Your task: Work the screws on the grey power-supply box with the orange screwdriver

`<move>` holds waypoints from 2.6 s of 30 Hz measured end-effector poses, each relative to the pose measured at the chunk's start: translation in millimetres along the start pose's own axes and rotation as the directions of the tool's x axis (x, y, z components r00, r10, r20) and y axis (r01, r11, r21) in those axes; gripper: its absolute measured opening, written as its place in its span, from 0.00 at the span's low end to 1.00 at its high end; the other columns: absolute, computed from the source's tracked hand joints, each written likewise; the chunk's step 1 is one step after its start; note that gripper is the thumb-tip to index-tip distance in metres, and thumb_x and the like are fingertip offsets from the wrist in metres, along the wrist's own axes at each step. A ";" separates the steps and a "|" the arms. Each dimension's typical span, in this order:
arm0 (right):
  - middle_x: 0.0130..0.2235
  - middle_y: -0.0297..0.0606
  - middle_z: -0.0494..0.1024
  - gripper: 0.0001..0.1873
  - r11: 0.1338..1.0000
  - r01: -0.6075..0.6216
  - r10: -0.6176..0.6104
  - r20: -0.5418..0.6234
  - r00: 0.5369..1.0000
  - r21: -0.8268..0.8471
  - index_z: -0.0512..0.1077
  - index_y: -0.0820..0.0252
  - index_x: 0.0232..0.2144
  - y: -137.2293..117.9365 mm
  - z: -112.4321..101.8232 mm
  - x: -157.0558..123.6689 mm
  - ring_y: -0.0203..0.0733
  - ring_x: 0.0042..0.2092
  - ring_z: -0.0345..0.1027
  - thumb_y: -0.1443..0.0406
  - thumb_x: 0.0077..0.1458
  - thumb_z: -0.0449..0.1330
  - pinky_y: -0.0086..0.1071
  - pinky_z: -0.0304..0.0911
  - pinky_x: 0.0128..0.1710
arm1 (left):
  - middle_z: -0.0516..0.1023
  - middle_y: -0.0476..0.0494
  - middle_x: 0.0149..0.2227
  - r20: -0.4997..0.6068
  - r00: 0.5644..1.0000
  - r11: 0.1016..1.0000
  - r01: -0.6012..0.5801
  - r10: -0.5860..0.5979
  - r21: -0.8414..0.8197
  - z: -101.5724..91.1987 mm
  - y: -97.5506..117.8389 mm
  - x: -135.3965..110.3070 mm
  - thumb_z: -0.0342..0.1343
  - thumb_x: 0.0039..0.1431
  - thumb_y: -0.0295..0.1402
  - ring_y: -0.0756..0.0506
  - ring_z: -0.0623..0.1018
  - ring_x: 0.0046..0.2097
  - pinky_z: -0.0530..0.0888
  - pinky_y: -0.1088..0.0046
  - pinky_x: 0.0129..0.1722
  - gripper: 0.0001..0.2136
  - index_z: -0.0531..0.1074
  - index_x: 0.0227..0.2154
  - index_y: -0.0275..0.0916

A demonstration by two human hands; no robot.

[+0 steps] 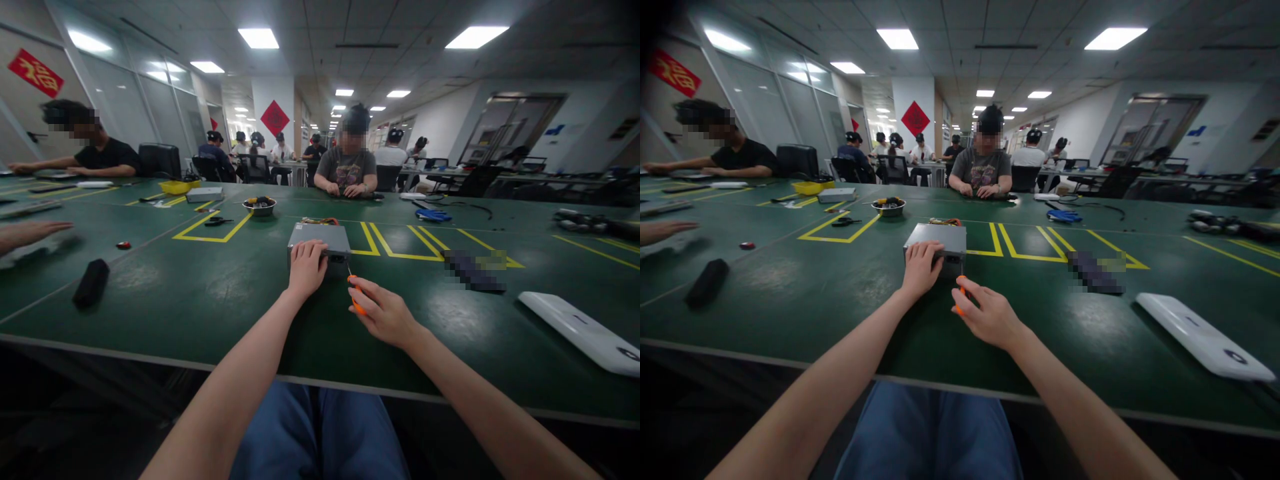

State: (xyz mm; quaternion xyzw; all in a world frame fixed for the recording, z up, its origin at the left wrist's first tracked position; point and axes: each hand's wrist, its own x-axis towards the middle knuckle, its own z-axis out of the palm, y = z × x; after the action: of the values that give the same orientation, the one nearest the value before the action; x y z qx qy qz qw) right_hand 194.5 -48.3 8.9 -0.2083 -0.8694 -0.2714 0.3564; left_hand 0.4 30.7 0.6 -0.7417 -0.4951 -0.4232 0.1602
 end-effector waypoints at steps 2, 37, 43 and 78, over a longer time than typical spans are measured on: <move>0.45 0.50 0.72 0.15 1.000 0.010 -0.010 -0.066 0.998 0.003 0.61 0.61 0.45 1.8 4.0 -0.2 0.44 0.43 0.71 0.65 0.56 0.57 0.35 0.71 0.37 | 0.70 0.46 0.50 0.000 1.000 1.000 0.000 0.000 0.002 0.3 -0.1 -0.1 0.49 0.58 0.30 0.44 0.66 0.53 0.56 0.61 0.58 0.12 0.65 0.45 0.43; 0.39 0.43 0.73 0.11 0.987 -0.130 0.141 -0.133 0.981 0.089 0.61 0.57 0.38 8.2 10.1 -3.7 0.41 0.38 0.72 0.63 0.54 0.59 0.32 0.70 0.34 | 0.70 0.45 0.50 0.018 1.000 1.000 0.004 -0.004 -0.010 -1.5 0.2 0.3 0.49 0.58 0.30 0.45 0.66 0.54 0.56 0.62 0.58 0.11 0.65 0.45 0.44; 0.46 0.48 0.70 0.17 0.995 -0.074 0.072 0.024 0.997 0.062 0.63 0.60 0.49 2.7 6.5 0.5 0.44 0.45 0.70 0.71 0.56 0.51 0.35 0.70 0.40 | 0.70 0.46 0.50 0.024 1.000 1.000 0.006 -0.006 -0.009 -1.6 0.3 0.3 0.49 0.58 0.30 0.44 0.66 0.54 0.56 0.61 0.58 0.12 0.65 0.45 0.44; 0.45 0.47 0.70 0.17 0.993 -0.109 0.110 -0.026 0.994 0.049 0.61 0.58 0.49 5.4 8.5 -3.4 0.43 0.44 0.70 0.70 0.56 0.54 0.34 0.70 0.39 | 0.70 0.45 0.51 0.025 1.000 1.000 0.003 -0.003 -0.009 -2.4 -0.4 0.2 0.49 0.58 0.30 0.44 0.66 0.55 0.56 0.61 0.59 0.12 0.65 0.45 0.44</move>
State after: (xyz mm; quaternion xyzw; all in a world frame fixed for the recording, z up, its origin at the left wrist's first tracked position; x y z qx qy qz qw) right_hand 195.4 -39.4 3.1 -0.2433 -0.8578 -0.2336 0.3879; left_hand -1.0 29.4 2.1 -0.7469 -0.4962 -0.4163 0.1502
